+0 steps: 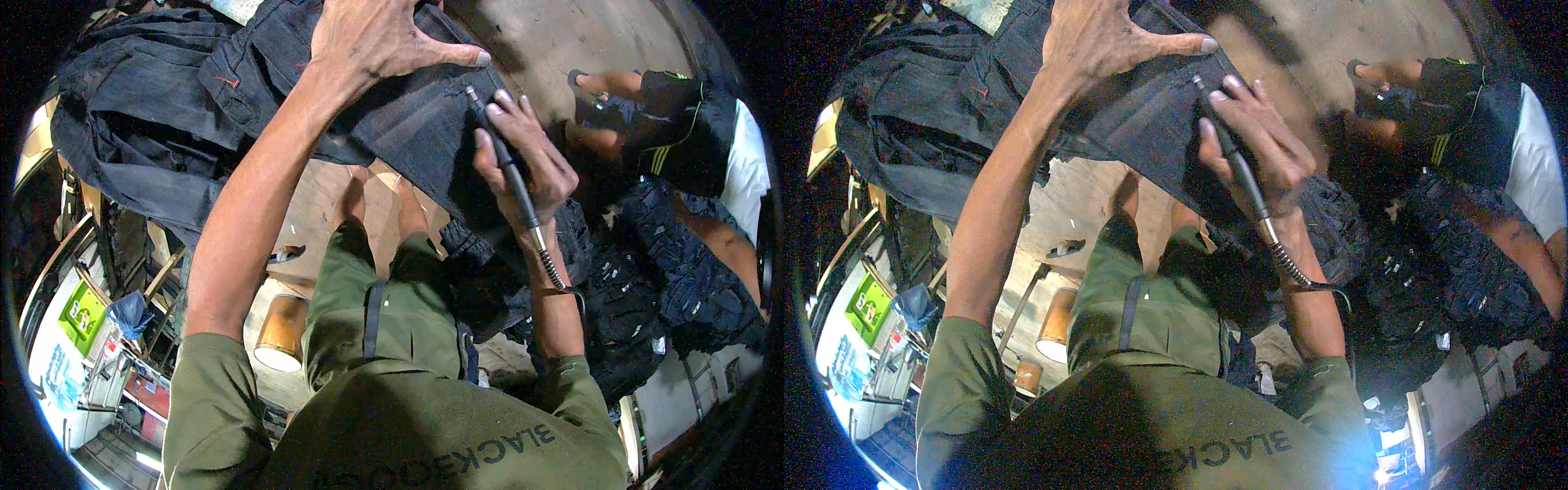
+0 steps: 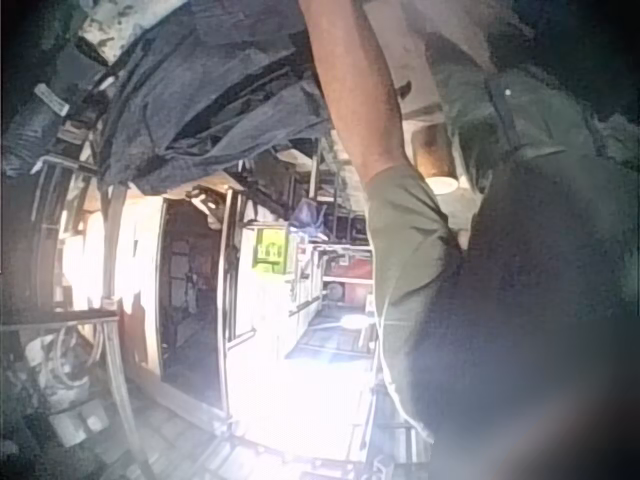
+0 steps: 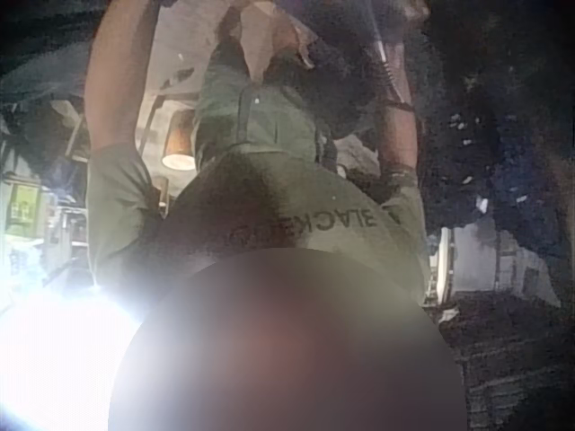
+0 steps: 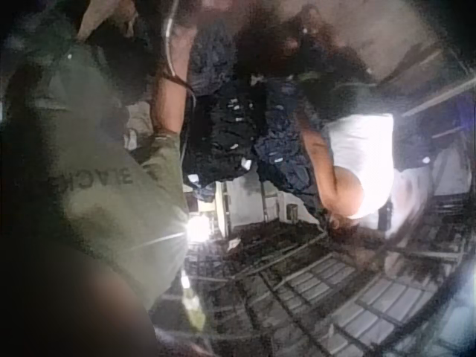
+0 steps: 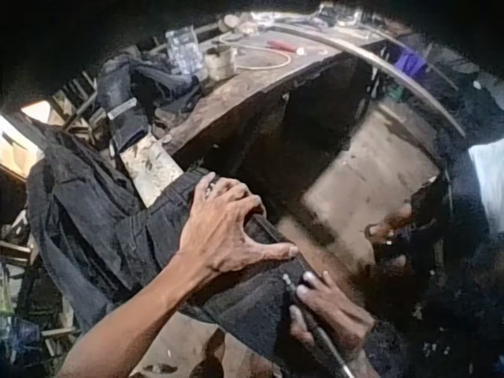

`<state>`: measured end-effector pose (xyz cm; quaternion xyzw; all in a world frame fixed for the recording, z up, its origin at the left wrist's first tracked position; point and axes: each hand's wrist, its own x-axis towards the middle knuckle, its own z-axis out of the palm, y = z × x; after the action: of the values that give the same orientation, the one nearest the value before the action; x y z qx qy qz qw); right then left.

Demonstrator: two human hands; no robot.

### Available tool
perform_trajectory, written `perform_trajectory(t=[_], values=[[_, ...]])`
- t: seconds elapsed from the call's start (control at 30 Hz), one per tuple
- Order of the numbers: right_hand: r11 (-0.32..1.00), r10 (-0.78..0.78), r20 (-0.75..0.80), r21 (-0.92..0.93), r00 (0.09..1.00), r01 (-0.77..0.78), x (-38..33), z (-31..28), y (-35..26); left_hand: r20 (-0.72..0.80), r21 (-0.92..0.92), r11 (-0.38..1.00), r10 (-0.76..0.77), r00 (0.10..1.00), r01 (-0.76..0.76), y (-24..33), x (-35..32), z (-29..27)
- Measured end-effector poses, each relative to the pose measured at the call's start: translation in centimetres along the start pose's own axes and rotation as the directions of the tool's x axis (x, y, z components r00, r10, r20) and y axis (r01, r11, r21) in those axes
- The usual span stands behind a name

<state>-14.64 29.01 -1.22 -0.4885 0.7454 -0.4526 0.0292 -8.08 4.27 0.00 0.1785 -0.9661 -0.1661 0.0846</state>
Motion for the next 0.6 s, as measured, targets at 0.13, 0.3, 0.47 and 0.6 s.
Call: perform_trajectory(t=[0.13,0.3,0.47,0.6], values=[[1.000,-0.030,0.040,0.002,0.999,0.030,0.17,0.23,0.26,0.006,-0.031,0.999,-0.017,1.000,0.018,-0.30,0.34,0.17],[0.998,-0.056,0.063,0.000,0.996,0.056,0.00,0.04,0.24,-0.020,0.009,1.000,-0.005,1.000,0.005,-0.27,0.35,0.50],[1.000,-0.015,0.006,0.001,1.000,0.015,-0.04,0.02,0.32,-0.016,0.014,1.000,-0.003,1.000,0.003,-0.49,0.33,0.87],[1.000,-0.011,0.016,0.013,1.000,0.011,-0.25,-0.08,0.38,-0.037,0.060,0.998,0.001,0.999,0.001,-0.51,0.39,0.98]])
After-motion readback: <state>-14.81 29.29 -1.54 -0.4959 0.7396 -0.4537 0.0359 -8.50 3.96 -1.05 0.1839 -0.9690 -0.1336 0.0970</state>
